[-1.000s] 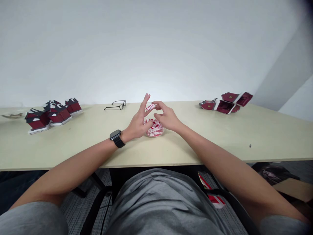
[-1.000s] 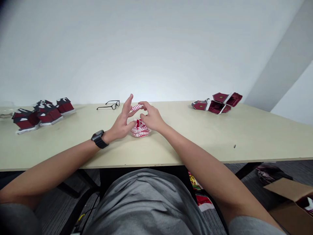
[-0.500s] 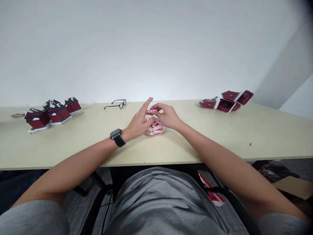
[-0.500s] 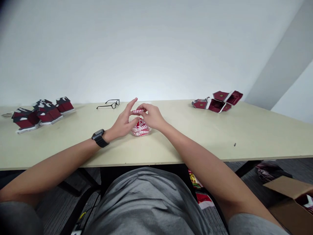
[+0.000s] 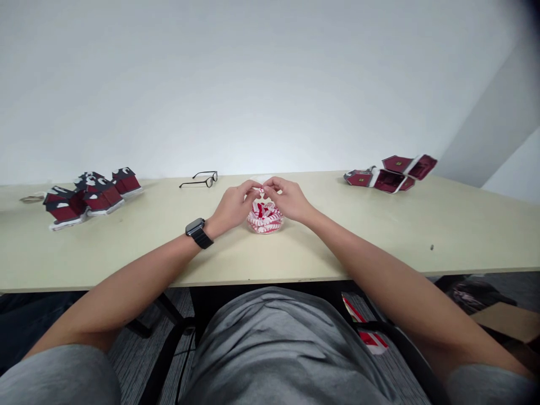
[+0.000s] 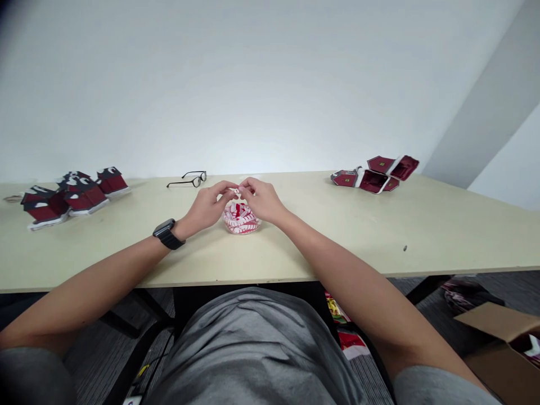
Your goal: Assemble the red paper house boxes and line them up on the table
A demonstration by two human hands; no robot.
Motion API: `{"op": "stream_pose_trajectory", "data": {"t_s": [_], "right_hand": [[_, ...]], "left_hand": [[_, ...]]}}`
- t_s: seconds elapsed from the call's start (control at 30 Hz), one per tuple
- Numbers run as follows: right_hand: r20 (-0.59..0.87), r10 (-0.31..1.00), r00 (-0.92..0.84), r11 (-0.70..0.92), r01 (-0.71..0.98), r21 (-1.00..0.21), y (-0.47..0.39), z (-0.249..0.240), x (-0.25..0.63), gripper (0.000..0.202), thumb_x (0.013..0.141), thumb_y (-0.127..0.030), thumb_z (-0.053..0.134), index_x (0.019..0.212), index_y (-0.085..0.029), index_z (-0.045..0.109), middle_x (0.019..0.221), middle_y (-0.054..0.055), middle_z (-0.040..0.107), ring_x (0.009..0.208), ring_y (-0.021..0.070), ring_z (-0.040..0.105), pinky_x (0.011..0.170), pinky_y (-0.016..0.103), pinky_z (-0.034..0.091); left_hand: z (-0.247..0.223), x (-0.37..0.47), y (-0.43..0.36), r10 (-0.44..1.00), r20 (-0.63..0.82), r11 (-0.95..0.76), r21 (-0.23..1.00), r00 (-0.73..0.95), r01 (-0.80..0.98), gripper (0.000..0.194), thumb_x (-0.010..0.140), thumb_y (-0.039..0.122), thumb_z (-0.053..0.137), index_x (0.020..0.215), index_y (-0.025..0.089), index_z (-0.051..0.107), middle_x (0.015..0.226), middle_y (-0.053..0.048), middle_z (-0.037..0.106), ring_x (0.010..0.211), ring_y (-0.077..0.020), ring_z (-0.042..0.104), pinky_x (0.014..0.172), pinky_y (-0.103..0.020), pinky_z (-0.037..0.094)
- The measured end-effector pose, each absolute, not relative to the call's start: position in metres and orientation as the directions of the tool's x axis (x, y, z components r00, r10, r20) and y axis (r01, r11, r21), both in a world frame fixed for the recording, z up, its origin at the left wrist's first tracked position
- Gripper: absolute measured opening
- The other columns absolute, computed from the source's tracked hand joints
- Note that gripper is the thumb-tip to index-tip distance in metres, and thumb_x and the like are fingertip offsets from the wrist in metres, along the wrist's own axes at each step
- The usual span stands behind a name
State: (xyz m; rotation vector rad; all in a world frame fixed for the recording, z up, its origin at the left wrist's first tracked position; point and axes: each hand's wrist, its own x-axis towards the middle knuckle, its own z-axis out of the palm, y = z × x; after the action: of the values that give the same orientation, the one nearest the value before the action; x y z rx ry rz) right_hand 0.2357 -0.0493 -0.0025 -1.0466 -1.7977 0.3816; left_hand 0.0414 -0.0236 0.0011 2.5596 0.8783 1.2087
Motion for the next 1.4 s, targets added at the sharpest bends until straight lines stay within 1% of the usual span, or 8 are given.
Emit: {"op": "stream_pose_trajectory", "data": {"t_s": [0.13,0.23,0.4,0.5,0.63,1.03,1.27,1.4], "right_hand": [[0.551,0.818,-0.162,0.546,0.519,-0.658,-0.0529,-0.001,0.2344,0.026,0.099,-0.038,0.051,0.087,-0.02,0.066,0.091,0.004,0.073,0.084,0.0188,0.064,0.077,0.031,0.044],[0.514,0.84,-0.174,0.513,0.566,-0.645,-0.0543,-0.0001,0.2334,0.024,0.099,-0.033,0.051,0.089,-0.019,0.068,0.093,0.004,0.074,0.086,0.0185,0.065,0.076,0.03,0.043],[0.362,0.887,-0.287,0.451,0.708,-0.543,-0.055,0.0031,0.2351,0.029,0.096,-0.024,0.047,0.081,-0.016,0.071,0.084,0.005,0.073,0.072,0.0159,0.058,0.068,0.03,0.038],[0.311,0.885,-0.347,0.464,0.723,-0.512,-0.0562,0.0051,0.2368,0.029,0.091,-0.022,0.046,0.071,-0.017,0.066,0.069,0.002,0.065,0.064,0.0142,0.049,0.064,0.03,0.033],[0.313,0.878,-0.361,0.477,0.709,-0.519,-0.0567,0.005,0.2376,0.024,0.088,-0.022,0.046,0.068,-0.018,0.059,0.067,0.0,0.06,0.064,0.0134,0.047,0.062,0.03,0.031],[0.334,0.883,-0.33,0.466,0.7,-0.541,-0.0567,0.0035,0.236,0.024,0.088,-0.023,0.045,0.067,-0.019,0.055,0.068,0.0,0.059,0.064,0.0138,0.046,0.063,0.031,0.031],[0.375,0.88,-0.292,0.462,0.707,-0.535,-0.0586,0.0053,0.2348,0.026,0.095,-0.025,0.044,0.07,-0.02,0.051,0.07,0.0,0.058,0.067,0.0141,0.048,0.064,0.029,0.032],[0.4,0.871,-0.285,0.48,0.667,-0.57,-0.0588,0.0048,0.2345,0.025,0.097,-0.026,0.045,0.076,-0.019,0.056,0.072,0.0,0.059,0.068,0.0144,0.05,0.066,0.028,0.033]], "left_hand": [[0.0054,0.0417,-0.028,0.589,0.643,-0.799,0.376,0.49,0.469,0.037,0.105,0.043,0.043,0.091,0.02,0.069,0.083,-0.003,0.073,0.074,-0.0185,0.062,0.071,-0.031,0.043],[0.0071,0.0431,-0.0302,0.604,0.625,-0.784,0.353,0.495,0.511,0.039,0.105,0.041,0.041,0.084,0.02,0.067,0.081,-0.004,0.071,0.075,-0.0194,0.061,0.073,-0.032,0.042],[0.0075,0.0432,-0.0306,0.646,0.433,-0.763,0.345,0.628,0.547,0.051,0.106,0.042,0.031,0.065,0.019,0.051,0.068,-0.004,0.06,0.061,-0.0165,0.05,0.064,-0.033,0.033],[0.0072,0.0417,-0.0293,0.615,0.345,-0.785,0.358,0.709,0.506,0.052,0.107,0.046,0.028,0.067,0.019,0.049,0.07,-0.004,0.061,0.064,-0.017,0.052,0.065,-0.033,0.034],[0.0076,0.0411,-0.0284,0.617,0.3,-0.777,0.375,0.727,0.505,0.051,0.106,0.048,0.026,0.072,0.02,0.05,0.073,-0.004,0.062,0.068,-0.0179,0.052,0.067,-0.033,0.034],[0.0082,0.0423,-0.0329,0.654,0.329,-0.743,0.45,0.682,0.495,0.046,0.106,0.048,0.03,0.075,0.02,0.047,0.074,-0.001,0.057,0.069,-0.0165,0.048,0.068,-0.032,0.033],[0.0071,0.0446,-0.0345,0.641,0.361,-0.755,0.456,0.678,0.472,0.045,0.106,0.05,0.03,0.085,0.02,0.055,0.085,-0.003,0.064,0.077,-0.0184,0.055,0.073,-0.033,0.039],[0.0064,0.0451,-0.0328,0.645,0.397,-0.763,0.379,0.653,0.524,0.048,0.105,0.054,0.03,0.085,0.019,0.056,0.085,-0.005,0.065,0.078,-0.0195,0.056,0.075,-0.034,0.039]]}}
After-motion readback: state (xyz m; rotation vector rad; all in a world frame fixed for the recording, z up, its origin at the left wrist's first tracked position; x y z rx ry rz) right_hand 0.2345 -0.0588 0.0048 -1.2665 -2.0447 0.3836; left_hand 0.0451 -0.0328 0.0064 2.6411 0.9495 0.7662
